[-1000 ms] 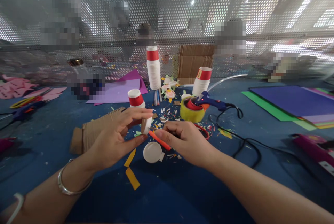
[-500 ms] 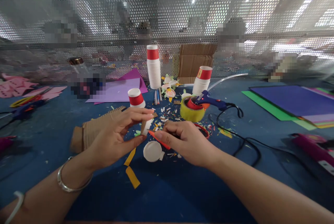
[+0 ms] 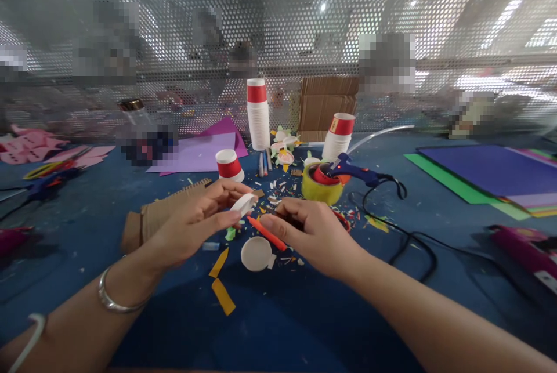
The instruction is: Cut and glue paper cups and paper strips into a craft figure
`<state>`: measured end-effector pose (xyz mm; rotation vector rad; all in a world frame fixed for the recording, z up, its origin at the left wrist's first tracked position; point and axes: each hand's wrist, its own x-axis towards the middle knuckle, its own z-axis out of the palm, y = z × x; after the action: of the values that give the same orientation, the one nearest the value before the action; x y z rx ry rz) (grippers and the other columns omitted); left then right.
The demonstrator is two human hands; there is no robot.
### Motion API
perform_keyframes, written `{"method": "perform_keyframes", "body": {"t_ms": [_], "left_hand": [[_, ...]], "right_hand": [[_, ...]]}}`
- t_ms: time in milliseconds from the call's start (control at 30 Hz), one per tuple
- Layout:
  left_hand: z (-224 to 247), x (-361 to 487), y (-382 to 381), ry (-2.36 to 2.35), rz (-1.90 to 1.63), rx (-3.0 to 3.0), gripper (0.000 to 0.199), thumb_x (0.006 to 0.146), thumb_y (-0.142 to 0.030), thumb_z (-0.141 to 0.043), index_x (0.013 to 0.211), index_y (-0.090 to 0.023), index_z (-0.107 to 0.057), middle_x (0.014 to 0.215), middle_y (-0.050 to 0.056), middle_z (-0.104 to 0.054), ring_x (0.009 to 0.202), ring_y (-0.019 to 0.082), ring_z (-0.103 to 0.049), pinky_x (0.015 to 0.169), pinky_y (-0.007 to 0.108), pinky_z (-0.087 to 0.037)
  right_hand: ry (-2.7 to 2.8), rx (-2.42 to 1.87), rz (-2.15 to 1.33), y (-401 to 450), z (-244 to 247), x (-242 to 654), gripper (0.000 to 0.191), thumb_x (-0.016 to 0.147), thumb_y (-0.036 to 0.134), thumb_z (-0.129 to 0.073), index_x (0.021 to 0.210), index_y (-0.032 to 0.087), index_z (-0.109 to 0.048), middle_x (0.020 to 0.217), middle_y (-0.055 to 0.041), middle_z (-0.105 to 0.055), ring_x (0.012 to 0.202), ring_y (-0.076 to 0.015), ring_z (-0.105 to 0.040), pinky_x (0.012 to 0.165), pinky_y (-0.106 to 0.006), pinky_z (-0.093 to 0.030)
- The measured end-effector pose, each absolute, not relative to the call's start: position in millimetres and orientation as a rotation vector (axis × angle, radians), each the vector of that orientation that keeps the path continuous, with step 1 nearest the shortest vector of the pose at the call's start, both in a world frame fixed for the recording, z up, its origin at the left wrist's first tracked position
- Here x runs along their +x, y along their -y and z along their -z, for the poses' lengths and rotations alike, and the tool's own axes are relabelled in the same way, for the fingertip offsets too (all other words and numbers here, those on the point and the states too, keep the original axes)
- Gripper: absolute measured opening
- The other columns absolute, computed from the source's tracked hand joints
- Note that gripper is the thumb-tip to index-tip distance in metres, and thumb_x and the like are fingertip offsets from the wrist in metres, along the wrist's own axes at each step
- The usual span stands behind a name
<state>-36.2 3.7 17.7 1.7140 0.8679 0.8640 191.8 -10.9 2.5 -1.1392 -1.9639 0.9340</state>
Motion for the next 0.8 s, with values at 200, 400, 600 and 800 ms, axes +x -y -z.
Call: {"method": "perform_keyframes", "body": {"t_ms": [200, 400, 600, 800], "left_hand": [[-13.3, -24.7, 3.0, -0.908, -0.7, 1.593, 0.032, 0.097, -0.047, -0.05, 0.097, -0.019, -0.063, 0.085, 0.003, -0.061, 0.072, 0.015, -0.055, 0.061, 0.027, -0.047], [-10.3, -19.9, 11.6, -0.949, -0.581, 1.747, 0.037, 0.099, -0.05, -0.044, 0.086, -0.018, -0.059, 0.074, -0.002, -0.054, 0.06, 0.011, -0.049, 0.056, 0.024, -0.041], [-11.0, -21.5, 13.5, -1.026, -0.534, 1.852, 0.029, 0.094, -0.045, -0.056, 0.092, -0.017, -0.061, 0.076, -0.001, -0.056, 0.065, 0.012, -0.049, 0.057, 0.024, -0.038], [-9.7, -22.2, 12.6, -0.998, -0.501, 1.866, 0.029, 0.094, -0.042, -0.055, 0.092, -0.016, -0.065, 0.082, 0.002, -0.059, 0.071, 0.014, -0.051, 0.062, 0.026, -0.04]], "right_hand": [[1.973, -1.179, -0.748, 15.9, -2.7, 186.2, 0.034, 0.088, 0.051, -0.064, 0.076, 0.021, -0.053, 0.064, 0.0045, -0.045, 0.056, -0.0107, -0.038, 0.051, -0.026, -0.029], [1.982, -1.12, -0.811, 14.7, 0.7, 182.9, 0.025, 0.093, 0.035, -0.057, 0.073, 0.02, -0.052, 0.065, 0.0036, -0.049, 0.059, -0.0113, -0.042, 0.053, -0.025, -0.033], [1.94, -1.091, -1.033, 13.0, 1.4, 182.4, 0.029, 0.091, 0.039, -0.058, 0.07, 0.019, -0.055, 0.066, 0.0015, -0.053, 0.062, -0.0131, -0.048, 0.056, -0.026, -0.037], [2.003, -1.04, -1.077, 10.6, -0.6, 185.1, 0.024, 0.089, 0.037, -0.061, 0.073, 0.018, -0.063, 0.066, 0.0016, -0.056, 0.062, -0.0116, -0.047, 0.055, -0.024, -0.037]]}}
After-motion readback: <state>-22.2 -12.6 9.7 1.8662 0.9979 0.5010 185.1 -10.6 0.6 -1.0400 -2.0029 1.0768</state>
